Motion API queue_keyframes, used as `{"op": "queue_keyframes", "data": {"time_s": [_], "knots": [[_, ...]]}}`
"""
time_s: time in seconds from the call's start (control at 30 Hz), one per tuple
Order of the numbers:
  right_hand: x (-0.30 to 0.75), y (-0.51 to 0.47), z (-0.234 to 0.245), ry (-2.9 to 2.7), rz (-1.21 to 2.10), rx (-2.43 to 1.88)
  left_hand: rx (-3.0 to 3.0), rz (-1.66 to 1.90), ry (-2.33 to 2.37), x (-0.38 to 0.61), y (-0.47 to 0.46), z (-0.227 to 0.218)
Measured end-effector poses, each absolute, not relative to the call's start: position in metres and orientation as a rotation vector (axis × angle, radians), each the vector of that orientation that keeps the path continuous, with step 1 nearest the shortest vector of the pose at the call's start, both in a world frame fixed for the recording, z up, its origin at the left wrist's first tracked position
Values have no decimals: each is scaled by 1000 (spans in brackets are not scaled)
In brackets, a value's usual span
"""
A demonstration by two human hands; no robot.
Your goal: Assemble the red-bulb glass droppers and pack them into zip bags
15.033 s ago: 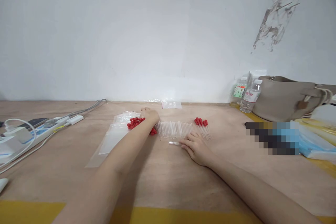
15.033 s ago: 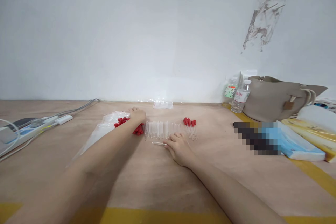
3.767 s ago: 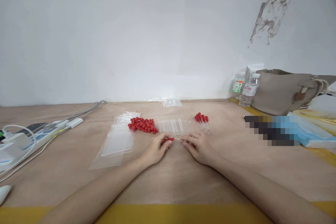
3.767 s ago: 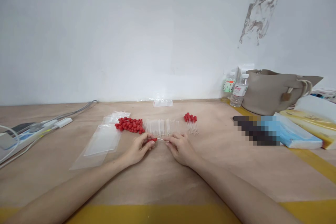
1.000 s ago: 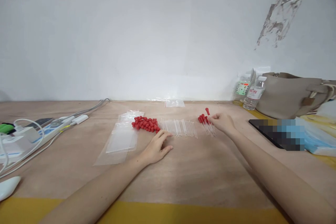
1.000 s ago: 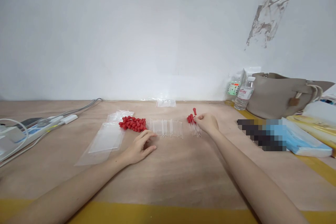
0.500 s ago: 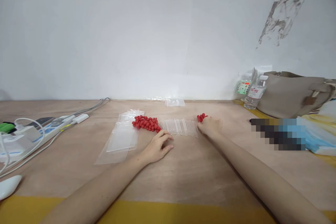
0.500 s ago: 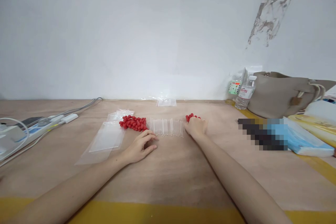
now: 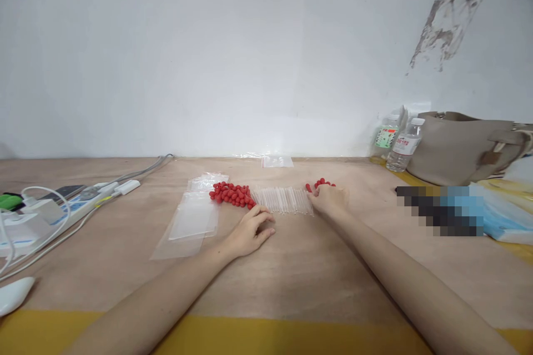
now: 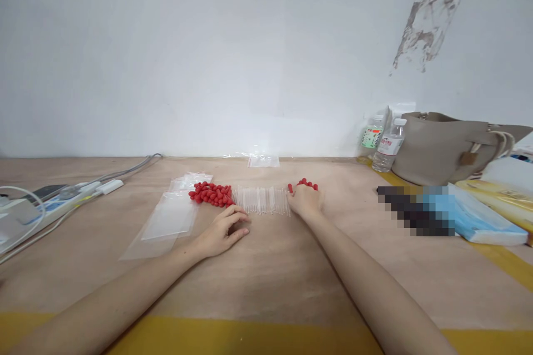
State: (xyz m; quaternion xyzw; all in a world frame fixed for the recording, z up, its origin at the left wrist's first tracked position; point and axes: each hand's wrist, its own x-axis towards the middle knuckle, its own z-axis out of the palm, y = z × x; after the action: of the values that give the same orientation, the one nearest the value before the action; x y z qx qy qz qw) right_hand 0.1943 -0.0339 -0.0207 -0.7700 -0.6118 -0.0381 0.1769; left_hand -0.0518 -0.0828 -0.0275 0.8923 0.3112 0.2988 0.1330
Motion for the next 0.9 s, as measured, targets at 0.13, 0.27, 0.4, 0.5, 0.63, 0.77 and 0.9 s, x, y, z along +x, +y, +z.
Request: {"op": "queue_keyframes", "data": {"time_s": [0.13,0.27,0.4,0.5,0.63,0.77,0.9], "knots": [[190,-29,-25,-1782,-62,-2185,2593,859,899,-52,-83,-27],[188,-24,-30,-1765,-63,-2182,2588,859,906,-52,-82,-28],[185,-25,-30,-1737,-67,-2152,2623,926,925,-51,-83,-30],[186,-28,-26,-1714,-45,-2128,2658,1063,1058,-51,-82,-27],[192,-35,-16,-1725,10,-2054,2666,1212,1360,-64,-70,-14],[197,-52,-14,-1799,12,-1869,2628,1243,1575,-97,-46,6],[198,-74,-25,-1925,44,-1468,2510,1190,1835,-133,-18,25]]}}
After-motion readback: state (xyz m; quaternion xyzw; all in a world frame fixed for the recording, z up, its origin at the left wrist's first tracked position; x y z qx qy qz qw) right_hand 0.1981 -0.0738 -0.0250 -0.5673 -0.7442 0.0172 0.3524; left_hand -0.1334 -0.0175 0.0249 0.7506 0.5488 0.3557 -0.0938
